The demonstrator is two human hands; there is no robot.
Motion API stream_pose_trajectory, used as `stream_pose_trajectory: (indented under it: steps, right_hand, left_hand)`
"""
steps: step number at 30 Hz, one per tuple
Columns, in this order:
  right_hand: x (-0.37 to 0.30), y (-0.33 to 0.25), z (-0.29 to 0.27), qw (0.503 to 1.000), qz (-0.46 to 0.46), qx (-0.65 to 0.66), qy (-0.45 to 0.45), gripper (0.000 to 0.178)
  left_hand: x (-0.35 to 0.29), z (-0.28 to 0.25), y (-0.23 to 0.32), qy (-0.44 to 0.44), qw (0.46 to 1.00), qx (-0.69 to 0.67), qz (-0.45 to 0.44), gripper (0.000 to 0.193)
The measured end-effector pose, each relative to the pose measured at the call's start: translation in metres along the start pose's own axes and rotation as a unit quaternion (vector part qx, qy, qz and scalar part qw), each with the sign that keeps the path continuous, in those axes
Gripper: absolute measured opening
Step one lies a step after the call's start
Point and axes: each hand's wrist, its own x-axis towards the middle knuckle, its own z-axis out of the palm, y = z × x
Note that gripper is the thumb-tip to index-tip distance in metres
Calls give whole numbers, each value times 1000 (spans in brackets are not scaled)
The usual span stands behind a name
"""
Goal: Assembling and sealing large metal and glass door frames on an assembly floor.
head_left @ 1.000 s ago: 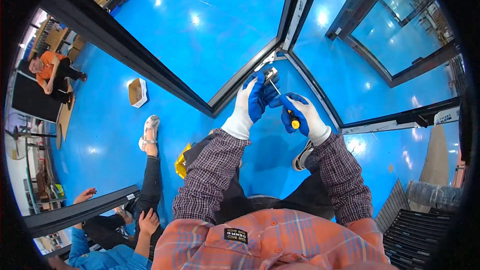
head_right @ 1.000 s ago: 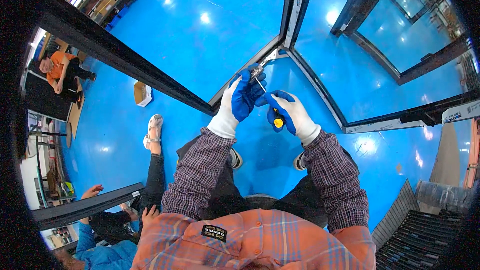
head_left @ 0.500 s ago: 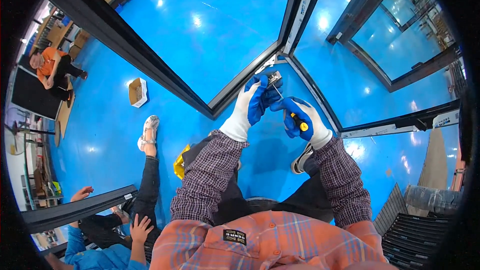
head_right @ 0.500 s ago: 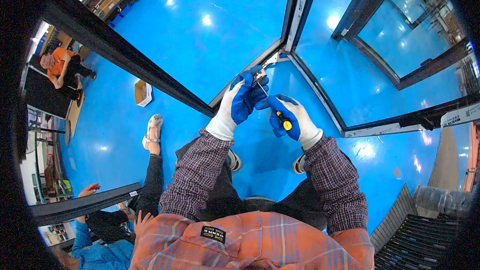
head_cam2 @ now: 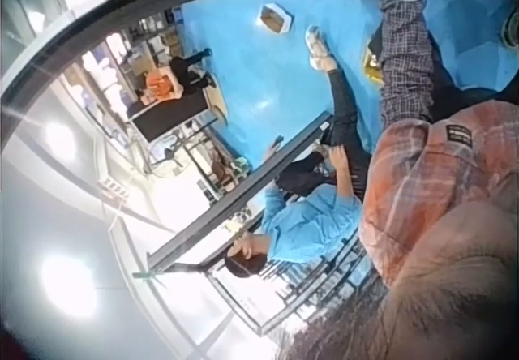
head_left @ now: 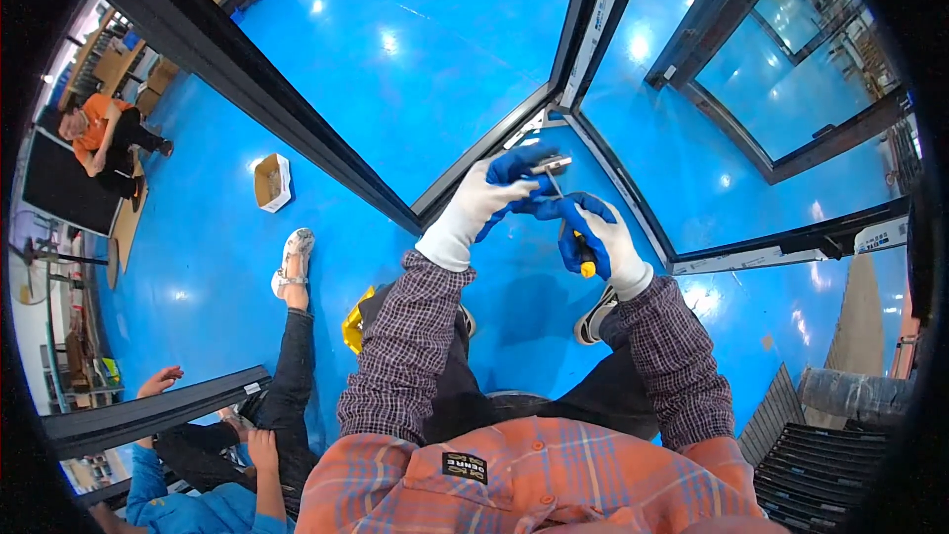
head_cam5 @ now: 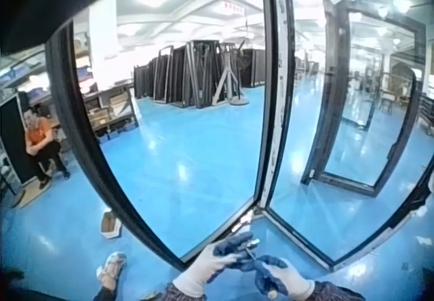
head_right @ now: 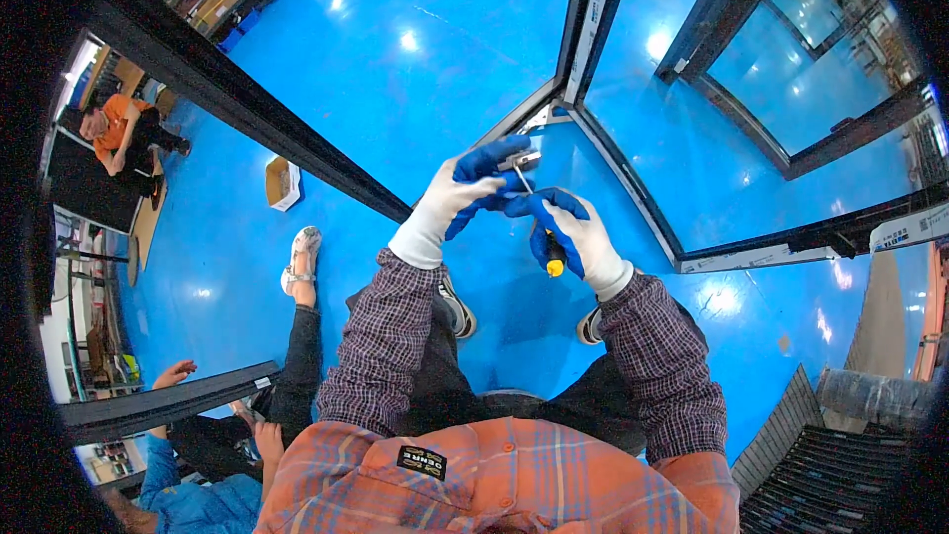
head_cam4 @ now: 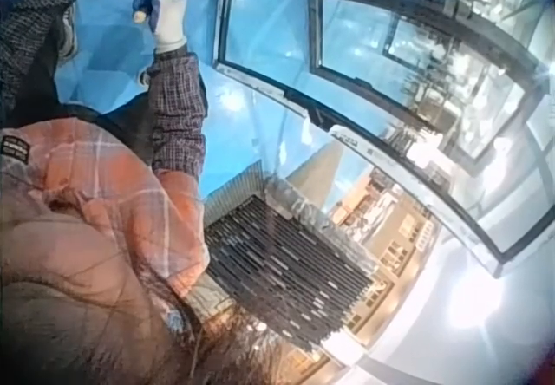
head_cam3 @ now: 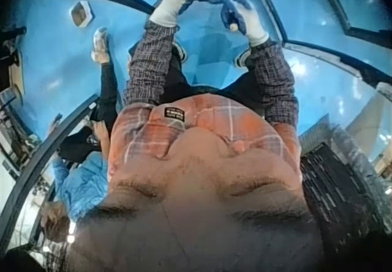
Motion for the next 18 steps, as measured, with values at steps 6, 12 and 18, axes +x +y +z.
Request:
stream_pose_trajectory:
  steps: [6,12,18]
  right_hand:
    - [2,-10,-1,998,55,-5,-29,27]
    - [1,-19,14,995,79,-59,-2,25]
    - [-8,-24,-21,946,151,-235,-162,21]
  left_hand:
    - [3,-1,0,-9,997,-63,32,47]
    - [-12,-3,23,-7,989,-146,12,35]
    - [-30,-39,51,-176,976,-51,-114,32]
